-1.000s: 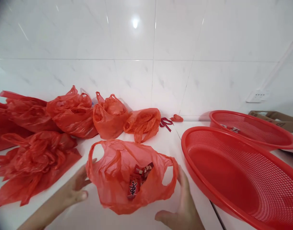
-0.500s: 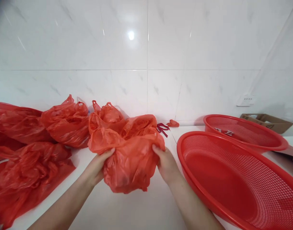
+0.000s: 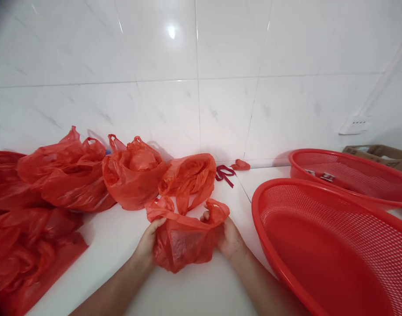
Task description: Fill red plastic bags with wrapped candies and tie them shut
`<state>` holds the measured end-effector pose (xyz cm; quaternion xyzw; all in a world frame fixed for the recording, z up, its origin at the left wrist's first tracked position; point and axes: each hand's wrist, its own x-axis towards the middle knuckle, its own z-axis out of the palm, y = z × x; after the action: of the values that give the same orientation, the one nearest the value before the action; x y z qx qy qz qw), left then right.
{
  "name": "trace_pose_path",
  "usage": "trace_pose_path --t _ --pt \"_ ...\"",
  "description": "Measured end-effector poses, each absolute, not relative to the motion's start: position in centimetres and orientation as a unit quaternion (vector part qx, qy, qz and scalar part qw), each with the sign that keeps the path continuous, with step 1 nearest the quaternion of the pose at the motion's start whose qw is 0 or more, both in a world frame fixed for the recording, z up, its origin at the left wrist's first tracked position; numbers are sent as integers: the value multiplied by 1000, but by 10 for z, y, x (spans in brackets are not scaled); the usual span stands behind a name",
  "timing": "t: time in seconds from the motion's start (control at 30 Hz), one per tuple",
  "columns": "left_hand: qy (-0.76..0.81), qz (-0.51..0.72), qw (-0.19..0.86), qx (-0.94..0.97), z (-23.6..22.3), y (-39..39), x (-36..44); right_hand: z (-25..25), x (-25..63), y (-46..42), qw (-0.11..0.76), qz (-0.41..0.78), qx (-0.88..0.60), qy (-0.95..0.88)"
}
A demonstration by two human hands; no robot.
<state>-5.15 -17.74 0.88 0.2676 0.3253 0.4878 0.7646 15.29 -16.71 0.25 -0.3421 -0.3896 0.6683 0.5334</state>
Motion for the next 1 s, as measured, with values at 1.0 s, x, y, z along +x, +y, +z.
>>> trace_pose_path --t 1.0 --pt "222 494 814 210 3 -183 -54 2 147 -173 485 788 -267 -270"
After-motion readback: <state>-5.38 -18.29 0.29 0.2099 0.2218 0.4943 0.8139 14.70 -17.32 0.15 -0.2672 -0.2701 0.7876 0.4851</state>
